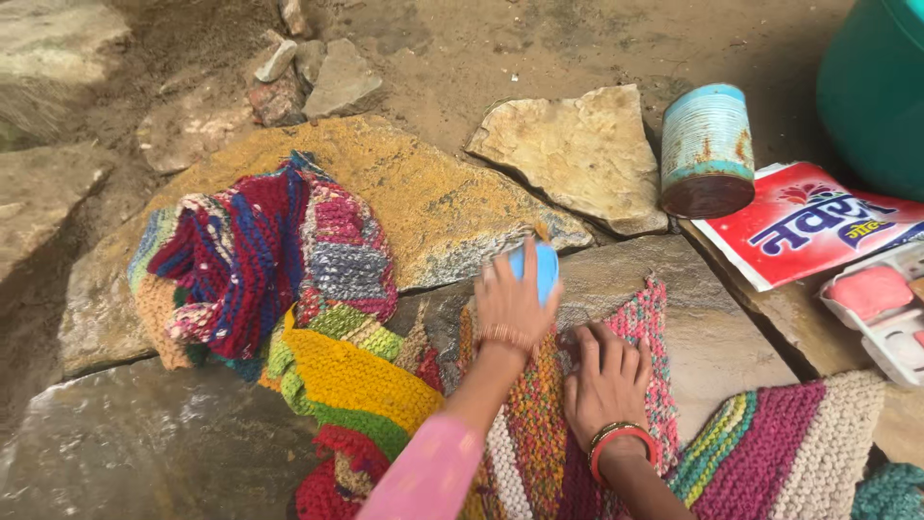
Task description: The person scrubs a multi-colored knitted rug with a blue brush on stone slabs, using water from a nearby bucket and a soap packet.
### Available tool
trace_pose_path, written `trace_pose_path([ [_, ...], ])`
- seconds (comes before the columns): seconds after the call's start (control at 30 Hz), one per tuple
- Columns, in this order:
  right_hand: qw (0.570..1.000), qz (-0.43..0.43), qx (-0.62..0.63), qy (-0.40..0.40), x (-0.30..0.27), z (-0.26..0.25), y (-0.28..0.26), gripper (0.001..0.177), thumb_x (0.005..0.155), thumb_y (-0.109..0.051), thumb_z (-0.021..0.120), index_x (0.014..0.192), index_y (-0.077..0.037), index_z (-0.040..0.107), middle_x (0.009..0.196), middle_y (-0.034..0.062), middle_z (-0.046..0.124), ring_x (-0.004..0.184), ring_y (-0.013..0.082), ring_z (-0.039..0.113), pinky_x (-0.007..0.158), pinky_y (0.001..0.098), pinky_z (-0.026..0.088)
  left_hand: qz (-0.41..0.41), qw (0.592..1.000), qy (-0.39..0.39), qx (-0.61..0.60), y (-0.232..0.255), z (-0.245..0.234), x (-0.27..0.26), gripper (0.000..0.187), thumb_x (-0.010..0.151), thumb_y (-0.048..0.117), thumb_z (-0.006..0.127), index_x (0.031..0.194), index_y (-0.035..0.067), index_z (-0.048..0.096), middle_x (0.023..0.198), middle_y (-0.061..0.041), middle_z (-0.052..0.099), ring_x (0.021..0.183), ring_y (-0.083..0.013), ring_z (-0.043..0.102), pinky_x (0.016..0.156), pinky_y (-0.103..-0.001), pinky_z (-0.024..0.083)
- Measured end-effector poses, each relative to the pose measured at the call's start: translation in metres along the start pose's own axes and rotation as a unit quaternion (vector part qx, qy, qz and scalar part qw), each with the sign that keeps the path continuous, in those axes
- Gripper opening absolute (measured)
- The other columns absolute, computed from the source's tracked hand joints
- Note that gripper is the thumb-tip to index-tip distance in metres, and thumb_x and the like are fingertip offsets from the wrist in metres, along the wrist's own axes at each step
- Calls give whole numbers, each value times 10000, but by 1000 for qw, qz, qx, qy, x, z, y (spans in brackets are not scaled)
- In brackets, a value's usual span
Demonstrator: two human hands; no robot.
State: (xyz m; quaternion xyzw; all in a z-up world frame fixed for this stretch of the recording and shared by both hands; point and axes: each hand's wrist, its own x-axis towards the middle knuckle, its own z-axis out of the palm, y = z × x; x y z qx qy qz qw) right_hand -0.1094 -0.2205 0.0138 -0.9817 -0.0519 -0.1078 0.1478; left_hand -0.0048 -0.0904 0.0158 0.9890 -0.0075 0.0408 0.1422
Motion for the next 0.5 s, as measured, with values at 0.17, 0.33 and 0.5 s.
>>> trace_pose_path([
  [0.17,1000,-9,5,17,-4,1,1,619,786,-178,624,1383,-130,467,1378,125,476,1284,352,425,1211,589,184,101,991,-90,-16,-12,-32,-129,864,903,548,622,1584,114,314,1170,-248,507,1058,-431,538,925,-554,422],
  [0.33,999,-18,5,27,-4,4,2,577,820,-171,603,1380,-119,471,1366,142,480,1284,361,428,1211,592,195,93,992,77,37,-24,-9,-62,766,921,596,605,1503,129,434,1139,-221,554,1037,-373,577,877,-521,451],
  [0.5,999,-15,-2,29,-4,4,0,554,833,-159,585,1375,-106,481,1373,143,483,1275,354,434,1209,595,193,-21,992,77,96,-16,20,50,814,866,624,618,1500,149,432,1135,-179,572,1041,-349,581,869,-492,458],
])
